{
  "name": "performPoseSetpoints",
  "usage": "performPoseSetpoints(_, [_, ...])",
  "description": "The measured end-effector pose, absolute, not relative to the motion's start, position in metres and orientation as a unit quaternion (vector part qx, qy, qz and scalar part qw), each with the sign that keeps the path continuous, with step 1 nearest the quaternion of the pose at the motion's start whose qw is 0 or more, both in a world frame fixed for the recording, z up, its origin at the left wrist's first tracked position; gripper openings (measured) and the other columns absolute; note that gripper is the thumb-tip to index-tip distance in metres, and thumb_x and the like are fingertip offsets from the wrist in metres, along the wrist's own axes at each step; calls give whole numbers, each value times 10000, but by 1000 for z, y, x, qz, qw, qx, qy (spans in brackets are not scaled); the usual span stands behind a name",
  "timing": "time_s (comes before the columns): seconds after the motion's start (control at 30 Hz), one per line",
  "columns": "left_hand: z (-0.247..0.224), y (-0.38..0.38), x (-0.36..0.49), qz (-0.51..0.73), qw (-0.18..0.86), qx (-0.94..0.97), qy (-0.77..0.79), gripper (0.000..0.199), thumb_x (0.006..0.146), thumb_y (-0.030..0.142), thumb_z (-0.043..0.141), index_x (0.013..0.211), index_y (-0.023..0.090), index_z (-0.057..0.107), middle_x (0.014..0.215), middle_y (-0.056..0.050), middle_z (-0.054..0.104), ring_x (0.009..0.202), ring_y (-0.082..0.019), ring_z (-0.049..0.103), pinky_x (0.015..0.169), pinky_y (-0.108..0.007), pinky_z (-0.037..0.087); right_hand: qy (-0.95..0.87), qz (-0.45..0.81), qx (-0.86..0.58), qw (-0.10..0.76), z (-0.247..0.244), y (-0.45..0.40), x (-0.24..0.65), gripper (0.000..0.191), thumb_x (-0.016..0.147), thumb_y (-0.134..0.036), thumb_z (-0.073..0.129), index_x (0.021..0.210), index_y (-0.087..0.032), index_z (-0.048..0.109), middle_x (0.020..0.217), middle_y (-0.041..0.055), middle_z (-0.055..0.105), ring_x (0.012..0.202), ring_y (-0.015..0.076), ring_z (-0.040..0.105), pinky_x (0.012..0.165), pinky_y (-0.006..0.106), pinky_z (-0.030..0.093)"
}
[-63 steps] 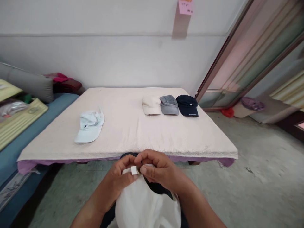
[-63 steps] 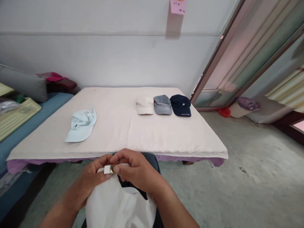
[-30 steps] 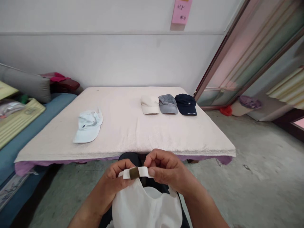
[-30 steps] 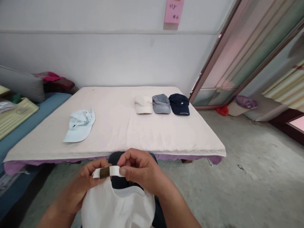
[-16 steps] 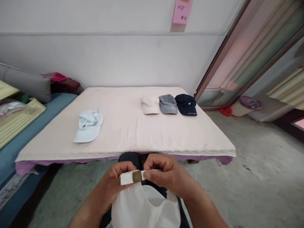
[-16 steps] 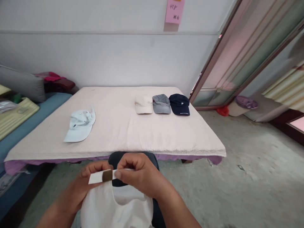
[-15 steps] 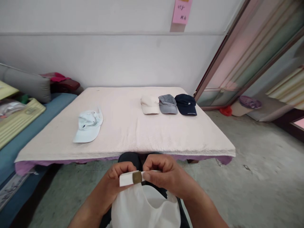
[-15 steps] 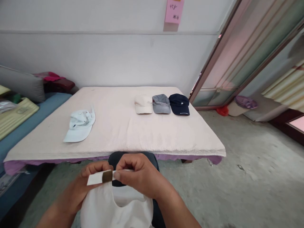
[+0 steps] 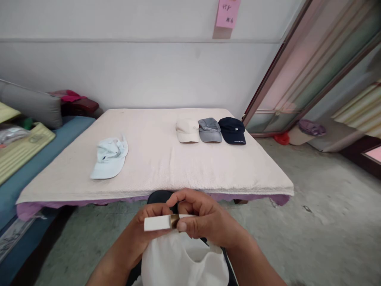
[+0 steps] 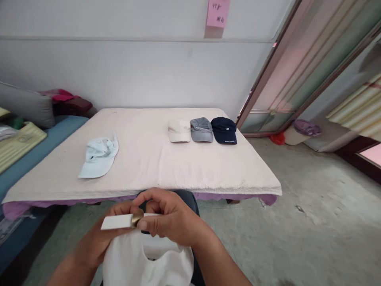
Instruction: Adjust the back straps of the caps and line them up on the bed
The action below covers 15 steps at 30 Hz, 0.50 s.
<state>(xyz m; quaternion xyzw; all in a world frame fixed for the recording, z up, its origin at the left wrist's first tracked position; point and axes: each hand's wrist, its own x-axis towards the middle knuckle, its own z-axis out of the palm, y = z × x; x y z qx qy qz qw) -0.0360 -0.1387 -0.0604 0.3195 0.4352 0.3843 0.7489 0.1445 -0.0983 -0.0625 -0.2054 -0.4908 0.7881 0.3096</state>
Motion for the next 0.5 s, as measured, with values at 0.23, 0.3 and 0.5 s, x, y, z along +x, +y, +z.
performPoseSetpoints(0.23, [-68, -140, -43, 383, 726, 325, 470, 219, 638, 298, 787, 685, 159, 624, 569, 48, 475, 519, -74, 368, 499, -206, 253, -450, 806, -199, 328, -67, -100, 150, 256, 848, -315, 648, 1046, -165, 589, 568, -79, 449, 413, 29, 347, 375, 150, 261])
performPoseSetpoints(0.3, [-69, -141, -43, 385, 724, 325, 470, 234, 625, 308, 793, 682, 157, 624, 569, 47, 470, 522, -75, 367, 501, -207, 252, -445, 806, -198, 336, -67, -101, 152, 246, 845, -308, 652, 1038, -169, 590, 574, -82, 434, 425, 30, 336, 387, 152, 263])
performPoseSetpoints(0.5, [-67, -141, -38, 371, 729, 355, 452, 244, 649, 312, 786, 698, 151, 610, 619, 31, 497, 549, -85, 392, 532, -224, 277, -484, 778, -219, 336, -65, -101, 148, 222, 814, -288, 682, 988, -163, 622, 576, -77, 410, 469, 41, 319, 412, 165, 249])
